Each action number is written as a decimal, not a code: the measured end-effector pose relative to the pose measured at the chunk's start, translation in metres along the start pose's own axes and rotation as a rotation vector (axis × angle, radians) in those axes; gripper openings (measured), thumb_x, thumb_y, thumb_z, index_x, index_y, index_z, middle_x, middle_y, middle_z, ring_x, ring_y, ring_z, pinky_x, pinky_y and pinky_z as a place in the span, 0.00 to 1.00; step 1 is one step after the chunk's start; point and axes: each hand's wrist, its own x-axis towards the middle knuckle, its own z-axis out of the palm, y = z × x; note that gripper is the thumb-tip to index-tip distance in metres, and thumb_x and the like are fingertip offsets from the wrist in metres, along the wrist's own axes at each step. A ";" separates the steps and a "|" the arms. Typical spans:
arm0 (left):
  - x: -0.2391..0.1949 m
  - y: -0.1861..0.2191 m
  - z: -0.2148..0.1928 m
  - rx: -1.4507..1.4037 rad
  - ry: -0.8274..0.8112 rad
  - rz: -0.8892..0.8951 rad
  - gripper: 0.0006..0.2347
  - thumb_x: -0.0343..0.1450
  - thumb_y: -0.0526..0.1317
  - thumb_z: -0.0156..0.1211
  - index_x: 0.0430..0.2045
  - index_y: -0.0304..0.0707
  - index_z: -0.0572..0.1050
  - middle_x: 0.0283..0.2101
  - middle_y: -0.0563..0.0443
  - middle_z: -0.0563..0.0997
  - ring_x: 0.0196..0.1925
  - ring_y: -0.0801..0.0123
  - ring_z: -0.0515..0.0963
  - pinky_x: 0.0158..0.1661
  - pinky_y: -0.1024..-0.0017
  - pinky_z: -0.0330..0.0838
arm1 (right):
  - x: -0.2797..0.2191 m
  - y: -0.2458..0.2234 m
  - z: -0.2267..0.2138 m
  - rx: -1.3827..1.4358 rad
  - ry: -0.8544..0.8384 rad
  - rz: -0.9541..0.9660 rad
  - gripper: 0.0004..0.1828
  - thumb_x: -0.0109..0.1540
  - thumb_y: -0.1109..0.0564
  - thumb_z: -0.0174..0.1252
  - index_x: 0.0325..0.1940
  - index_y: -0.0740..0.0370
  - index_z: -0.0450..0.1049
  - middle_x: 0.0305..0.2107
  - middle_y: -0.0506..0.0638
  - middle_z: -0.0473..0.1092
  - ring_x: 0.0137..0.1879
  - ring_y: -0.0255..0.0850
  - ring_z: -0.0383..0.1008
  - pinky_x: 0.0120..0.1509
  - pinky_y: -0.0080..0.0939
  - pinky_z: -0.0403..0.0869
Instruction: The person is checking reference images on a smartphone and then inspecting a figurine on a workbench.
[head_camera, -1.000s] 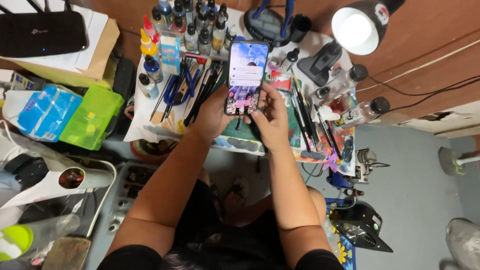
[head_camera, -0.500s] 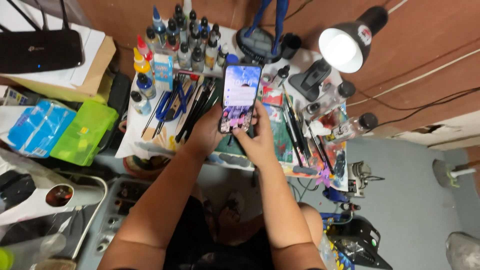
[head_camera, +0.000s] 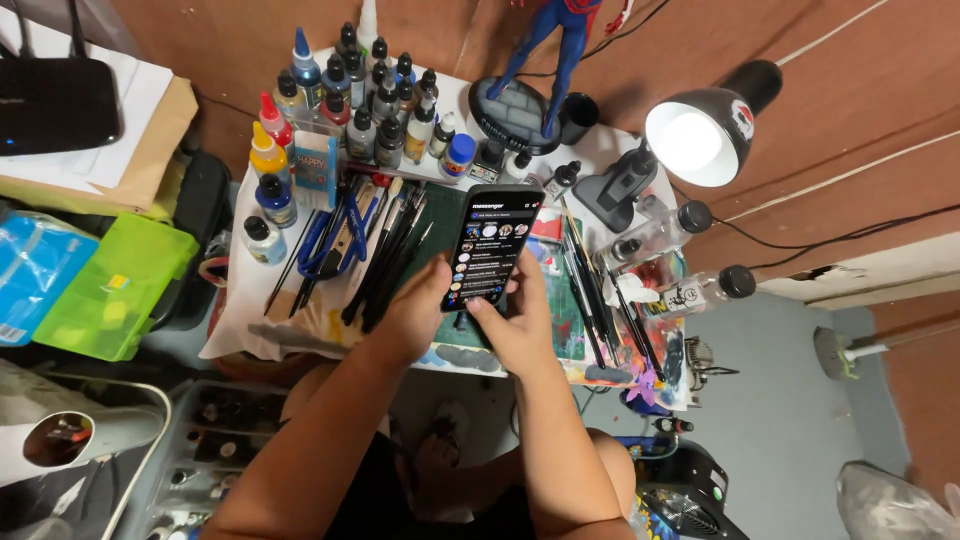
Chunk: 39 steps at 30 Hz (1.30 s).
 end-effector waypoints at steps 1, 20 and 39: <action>-0.001 0.001 0.001 -0.007 0.001 -0.003 0.21 0.81 0.46 0.38 0.59 0.26 0.69 0.52 0.36 0.78 0.53 0.58 0.80 0.56 0.54 0.76 | -0.001 -0.002 0.000 -0.006 0.000 0.005 0.49 0.56 0.73 0.67 0.77 0.65 0.50 0.50 0.56 0.67 0.46 0.41 0.74 0.44 0.41 0.80; 0.005 0.015 0.022 0.100 0.068 0.221 0.25 0.80 0.51 0.36 0.56 0.18 0.66 0.47 0.26 0.79 0.47 0.46 0.84 0.28 0.68 0.83 | 0.063 -0.042 -0.001 -0.108 0.357 -0.089 0.15 0.68 0.67 0.52 0.59 0.72 0.68 0.45 0.60 0.71 0.53 0.45 0.74 0.63 0.46 0.72; -0.001 0.027 0.017 0.039 0.082 0.060 0.29 0.78 0.57 0.38 0.65 0.29 0.64 0.59 0.29 0.78 0.54 0.50 0.82 0.30 0.69 0.77 | 0.242 0.004 -0.045 -0.718 0.465 0.325 0.16 0.60 0.51 0.60 0.51 0.54 0.74 0.43 0.48 0.79 0.50 0.43 0.79 0.57 0.42 0.74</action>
